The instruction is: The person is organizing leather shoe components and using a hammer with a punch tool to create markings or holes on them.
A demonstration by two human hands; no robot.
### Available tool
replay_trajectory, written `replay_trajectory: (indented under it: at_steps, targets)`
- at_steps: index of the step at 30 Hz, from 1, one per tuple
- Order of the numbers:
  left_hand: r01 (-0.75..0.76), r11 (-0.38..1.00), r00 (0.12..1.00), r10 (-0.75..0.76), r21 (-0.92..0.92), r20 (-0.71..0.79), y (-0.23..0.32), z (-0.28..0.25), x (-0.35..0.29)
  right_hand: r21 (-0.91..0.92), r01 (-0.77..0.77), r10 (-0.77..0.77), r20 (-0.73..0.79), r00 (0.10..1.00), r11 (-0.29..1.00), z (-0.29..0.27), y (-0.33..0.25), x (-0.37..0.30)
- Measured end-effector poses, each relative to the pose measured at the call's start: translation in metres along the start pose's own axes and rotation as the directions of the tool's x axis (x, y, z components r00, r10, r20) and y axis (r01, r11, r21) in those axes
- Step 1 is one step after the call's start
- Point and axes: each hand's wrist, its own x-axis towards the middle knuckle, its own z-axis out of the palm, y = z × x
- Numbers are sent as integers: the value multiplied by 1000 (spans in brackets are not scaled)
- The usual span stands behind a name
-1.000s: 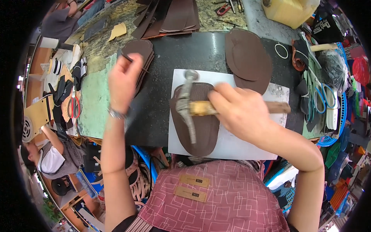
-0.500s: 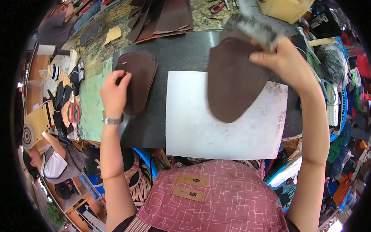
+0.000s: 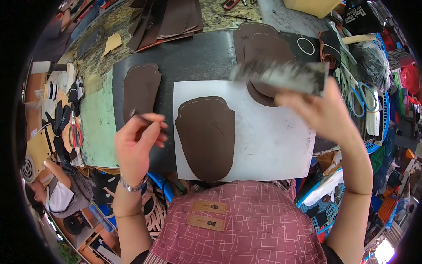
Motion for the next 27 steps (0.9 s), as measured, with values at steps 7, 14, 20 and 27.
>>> replay_trajectory:
  at_steps: [7,14,20,27]
  targets:
    - [22,999,980,-14,-38,197,-35,45,35,-335,366,-225,392,892,869,25,-8,-31]
    - [-114,979,982,85,170,170,-38,51,35,-352,158,-4,399,917,923,22,-10,-32]
    - [-378,853,926,340,361,165,-45,58,36,-386,414,-315,296,902,824,8,-14,-29]
    - [-656,447,698,666,608,263,-45,65,30,-398,386,-248,356,901,832,5,-25,-31]
